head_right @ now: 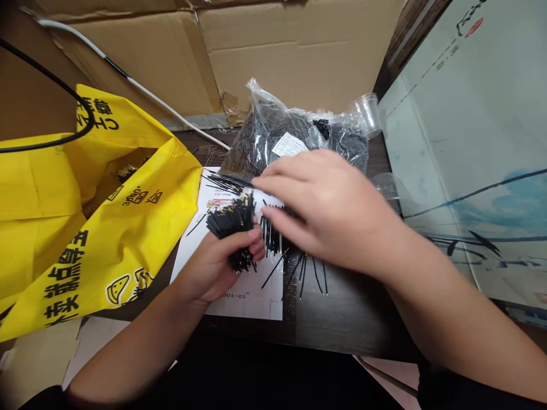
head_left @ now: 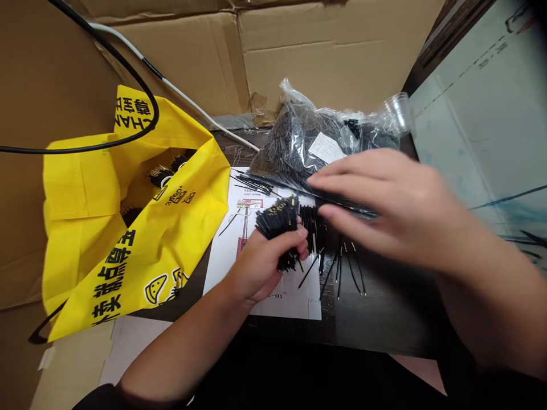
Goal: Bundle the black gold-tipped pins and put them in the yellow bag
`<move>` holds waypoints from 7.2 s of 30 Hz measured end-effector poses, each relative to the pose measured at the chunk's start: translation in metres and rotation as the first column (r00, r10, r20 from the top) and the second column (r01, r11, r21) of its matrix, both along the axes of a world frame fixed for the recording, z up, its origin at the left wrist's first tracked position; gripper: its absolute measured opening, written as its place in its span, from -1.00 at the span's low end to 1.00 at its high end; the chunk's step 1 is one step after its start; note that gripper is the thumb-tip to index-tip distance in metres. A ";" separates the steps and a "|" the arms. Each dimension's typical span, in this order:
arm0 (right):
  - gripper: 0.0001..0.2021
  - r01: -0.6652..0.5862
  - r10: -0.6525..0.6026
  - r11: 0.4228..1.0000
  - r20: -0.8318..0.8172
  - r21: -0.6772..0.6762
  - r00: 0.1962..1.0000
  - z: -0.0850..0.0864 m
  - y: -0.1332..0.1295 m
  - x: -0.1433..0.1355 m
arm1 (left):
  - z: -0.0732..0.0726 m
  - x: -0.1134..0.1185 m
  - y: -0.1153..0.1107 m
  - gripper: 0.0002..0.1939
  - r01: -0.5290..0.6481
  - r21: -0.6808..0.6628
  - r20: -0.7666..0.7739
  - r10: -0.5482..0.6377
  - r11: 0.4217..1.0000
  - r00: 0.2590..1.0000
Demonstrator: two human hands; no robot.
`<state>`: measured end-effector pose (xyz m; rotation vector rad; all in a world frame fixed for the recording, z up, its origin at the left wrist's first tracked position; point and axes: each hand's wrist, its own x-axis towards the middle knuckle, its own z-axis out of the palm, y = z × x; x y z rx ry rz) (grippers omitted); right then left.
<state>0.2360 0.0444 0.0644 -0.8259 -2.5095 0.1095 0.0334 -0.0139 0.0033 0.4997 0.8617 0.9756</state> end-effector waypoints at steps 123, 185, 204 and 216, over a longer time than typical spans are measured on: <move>-0.67 0.172 -0.417 0.832 -0.391 -0.527 0.820 -0.052 -0.037 -0.048 | -0.013 -0.015 0.007 -0.92 0.232 -0.069 0.327 -0.197 0.970 0.924; -0.60 0.054 -0.068 0.996 -0.225 -0.067 0.972 -0.039 -0.003 -0.011 | -0.014 -0.023 0.011 -0.87 0.157 0.096 0.039 -0.162 0.983 0.986; -0.83 0.685 -0.513 0.677 0.494 -0.269 0.702 -0.066 -0.059 -0.069 | 0.004 -0.033 0.036 -0.82 -0.226 -0.024 0.064 0.227 0.974 0.972; -0.84 0.704 -0.401 0.649 0.657 -0.288 0.639 -0.053 -0.045 -0.070 | -0.001 -0.031 0.035 -0.79 -0.208 -0.041 0.054 0.210 0.977 0.976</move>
